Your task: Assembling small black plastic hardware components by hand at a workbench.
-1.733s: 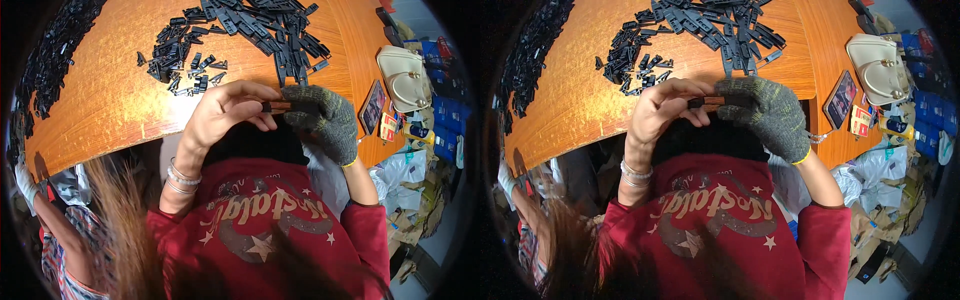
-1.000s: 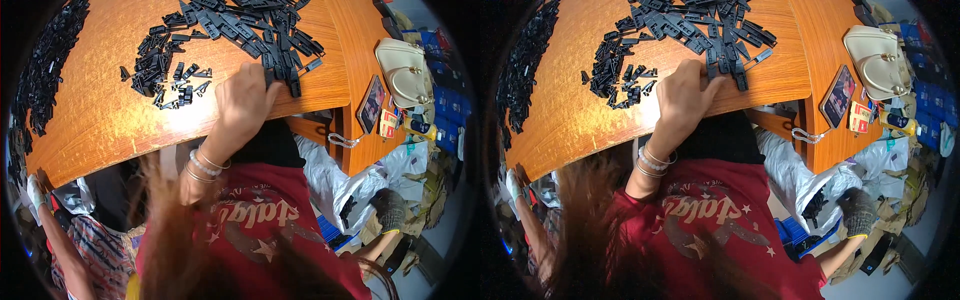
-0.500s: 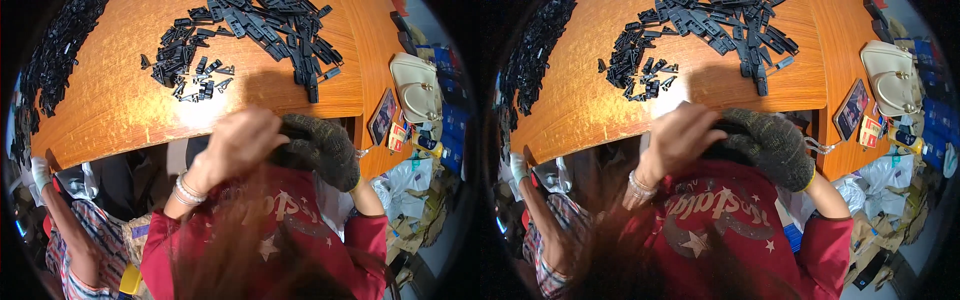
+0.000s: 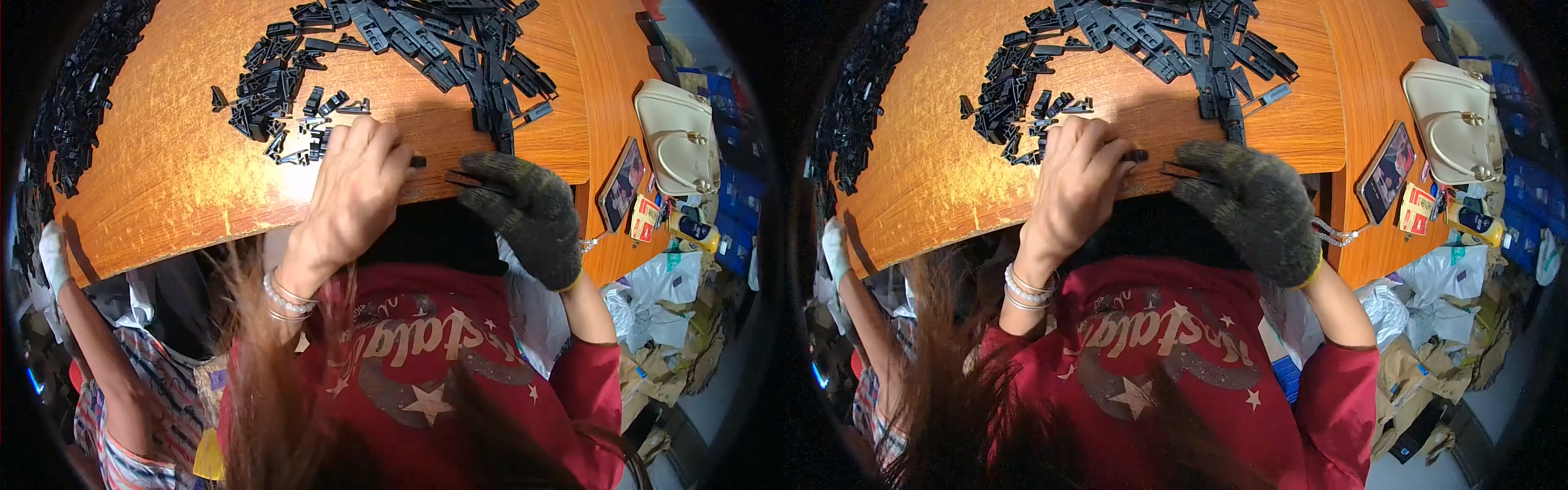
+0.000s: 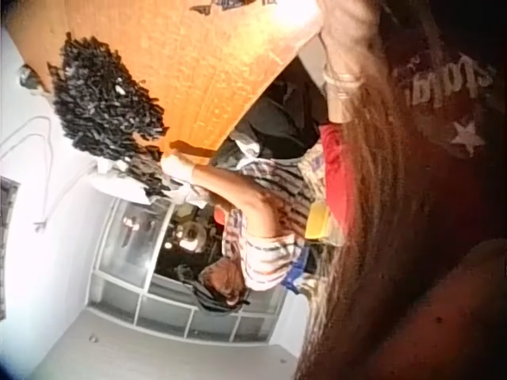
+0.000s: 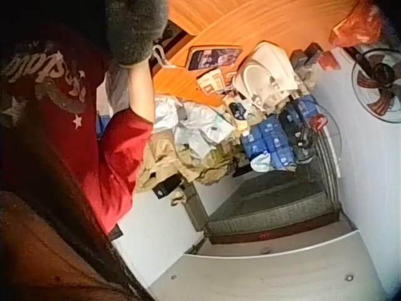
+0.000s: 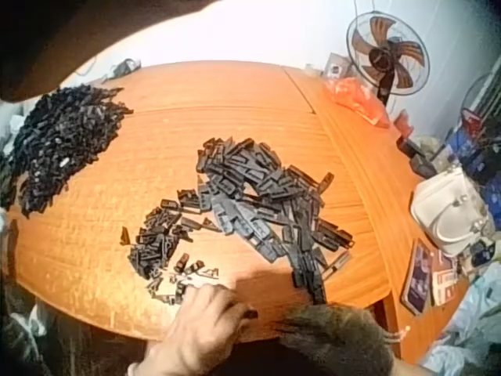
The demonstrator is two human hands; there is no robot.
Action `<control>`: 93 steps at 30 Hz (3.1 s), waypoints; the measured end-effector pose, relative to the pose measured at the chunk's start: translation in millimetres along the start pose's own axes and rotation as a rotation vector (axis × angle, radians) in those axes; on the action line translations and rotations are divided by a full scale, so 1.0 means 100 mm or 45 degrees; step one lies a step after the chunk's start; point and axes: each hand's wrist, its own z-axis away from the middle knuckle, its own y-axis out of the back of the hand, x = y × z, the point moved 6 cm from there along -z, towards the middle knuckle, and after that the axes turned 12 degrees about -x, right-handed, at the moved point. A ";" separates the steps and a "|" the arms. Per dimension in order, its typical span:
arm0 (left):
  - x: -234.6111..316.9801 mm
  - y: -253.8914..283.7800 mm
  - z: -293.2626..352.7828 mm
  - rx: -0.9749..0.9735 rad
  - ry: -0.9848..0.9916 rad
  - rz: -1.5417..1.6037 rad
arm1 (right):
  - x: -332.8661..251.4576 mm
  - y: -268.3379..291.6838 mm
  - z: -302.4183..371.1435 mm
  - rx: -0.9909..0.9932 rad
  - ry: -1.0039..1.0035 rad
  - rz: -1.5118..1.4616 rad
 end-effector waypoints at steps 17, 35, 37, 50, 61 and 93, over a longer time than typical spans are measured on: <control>-0.03 -0.14 -0.06 -0.091 0.036 0.159 | -0.19 -0.22 -0.24 -0.337 0.561 1.173; -0.05 -0.18 0.02 0.126 -0.022 0.202 | -0.62 -0.28 -0.52 -0.265 0.394 1.393; 0.00 -0.14 0.03 0.199 -0.041 0.154 | -0.53 -0.16 -0.49 -0.209 0.361 1.181; 0.00 -0.33 0.12 -0.070 0.346 2.083 | -0.10 0.00 0.01 -0.197 -0.132 -0.274; 0.21 -0.50 -0.27 -0.069 0.367 1.402 | -0.07 0.34 0.56 0.083 -0.192 0.051; 0.10 -0.25 -0.09 0.189 0.290 0.766 | -0.03 -0.17 -0.29 -0.144 0.112 -0.018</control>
